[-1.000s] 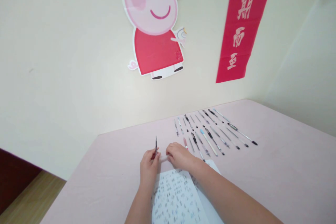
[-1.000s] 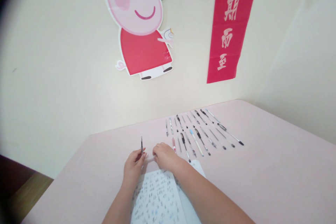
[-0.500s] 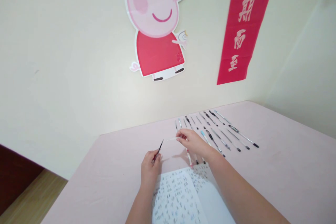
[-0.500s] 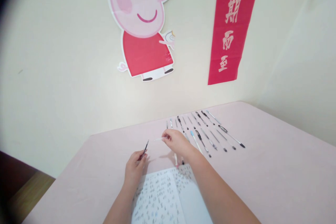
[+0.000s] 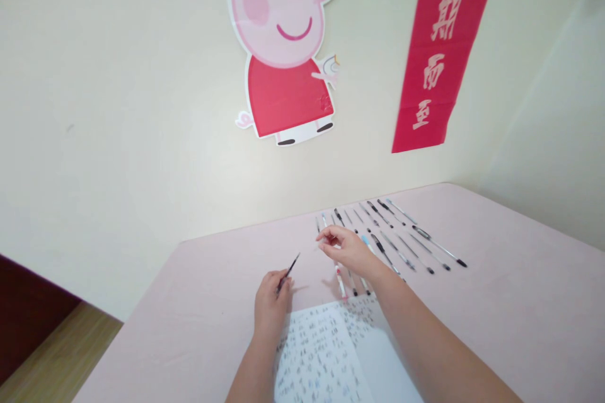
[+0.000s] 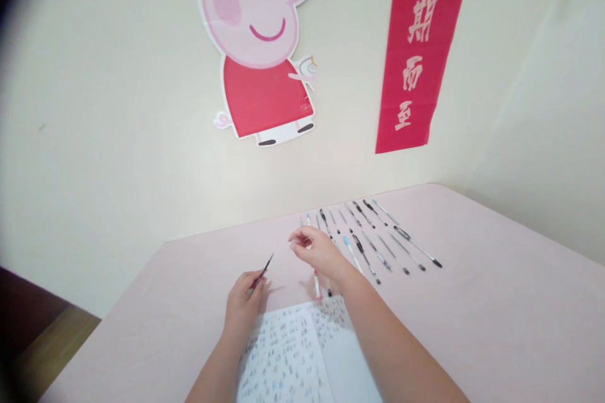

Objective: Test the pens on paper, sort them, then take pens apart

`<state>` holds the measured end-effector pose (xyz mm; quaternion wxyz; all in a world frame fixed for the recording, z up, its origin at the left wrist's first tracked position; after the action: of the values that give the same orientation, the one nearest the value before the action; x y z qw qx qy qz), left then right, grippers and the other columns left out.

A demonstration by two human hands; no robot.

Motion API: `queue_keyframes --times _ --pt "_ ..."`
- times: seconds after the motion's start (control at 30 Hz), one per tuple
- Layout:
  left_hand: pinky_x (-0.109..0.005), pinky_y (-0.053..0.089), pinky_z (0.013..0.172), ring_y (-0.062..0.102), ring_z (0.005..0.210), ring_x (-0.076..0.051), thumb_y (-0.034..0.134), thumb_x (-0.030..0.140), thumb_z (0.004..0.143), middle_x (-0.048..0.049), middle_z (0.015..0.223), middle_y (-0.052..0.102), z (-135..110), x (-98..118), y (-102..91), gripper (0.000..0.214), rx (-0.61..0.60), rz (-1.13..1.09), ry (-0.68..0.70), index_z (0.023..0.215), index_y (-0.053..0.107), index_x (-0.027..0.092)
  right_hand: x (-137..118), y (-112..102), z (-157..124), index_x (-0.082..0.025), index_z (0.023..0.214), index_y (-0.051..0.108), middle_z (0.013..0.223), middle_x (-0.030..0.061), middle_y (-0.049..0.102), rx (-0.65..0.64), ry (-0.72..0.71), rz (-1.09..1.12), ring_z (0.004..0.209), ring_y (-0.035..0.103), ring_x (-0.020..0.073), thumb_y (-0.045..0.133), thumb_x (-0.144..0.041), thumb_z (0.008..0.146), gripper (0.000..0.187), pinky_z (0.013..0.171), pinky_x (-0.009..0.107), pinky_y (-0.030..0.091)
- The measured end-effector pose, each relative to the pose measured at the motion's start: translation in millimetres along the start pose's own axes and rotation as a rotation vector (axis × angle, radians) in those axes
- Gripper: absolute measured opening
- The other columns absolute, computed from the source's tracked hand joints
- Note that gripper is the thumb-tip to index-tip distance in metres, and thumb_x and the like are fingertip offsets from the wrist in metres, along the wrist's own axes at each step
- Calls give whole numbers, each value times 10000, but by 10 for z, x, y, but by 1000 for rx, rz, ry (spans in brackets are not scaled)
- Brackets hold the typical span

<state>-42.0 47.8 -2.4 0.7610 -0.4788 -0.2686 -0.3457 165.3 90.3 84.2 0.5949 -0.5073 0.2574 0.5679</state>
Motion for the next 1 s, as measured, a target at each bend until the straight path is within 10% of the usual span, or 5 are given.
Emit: queue_keyframes --times 0.37,0.6,0.73,1.0 --pt "-332 462 742 592 811 -194 501 305 787 -62 842 637 -5 -5 -6 227 -2 7 5 885 661 177 90 135 -33 -176 920 537 671 -5 608 -141 112 38 504 465 103 430 -315 855 187 533 237 381" --pt "-329 462 736 588 826 -194 493 314 798 -61 849 632 -4 -24 -3 232 -11 13 12 890 657 178 122 104 -17 -174 1026 625 978 79 616 -183 -9 -254 874 547 168 437 -186 829 273 769 287 406" --pt "-321 460 740 586 823 -186 494 307 802 -60 859 632 -1 -28 3 228 -18 21 7 896 652 171 155 112 -28 -185 1092 572 784 16 622 -195 82 -186 665 525 126 500 -155 773 328 642 247 402" --pt "-330 466 742 590 821 -193 500 308 790 -60 854 635 -5 19 -9 223 -18 -4 -11 887 656 181 109 66 -5 -176 729 545 544 -65 441 -95 141 -28 505 401 83 591 -218 692 72 490 199 302"
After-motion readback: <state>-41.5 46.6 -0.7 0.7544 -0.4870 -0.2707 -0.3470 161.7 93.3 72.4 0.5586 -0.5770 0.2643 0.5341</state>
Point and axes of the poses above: each hand's wrist, its own z-axis towards the middle knuckle, its own y-axis out of the palm, x = y × z, the point moved 3 cm from there along z, towards the middle knuckle
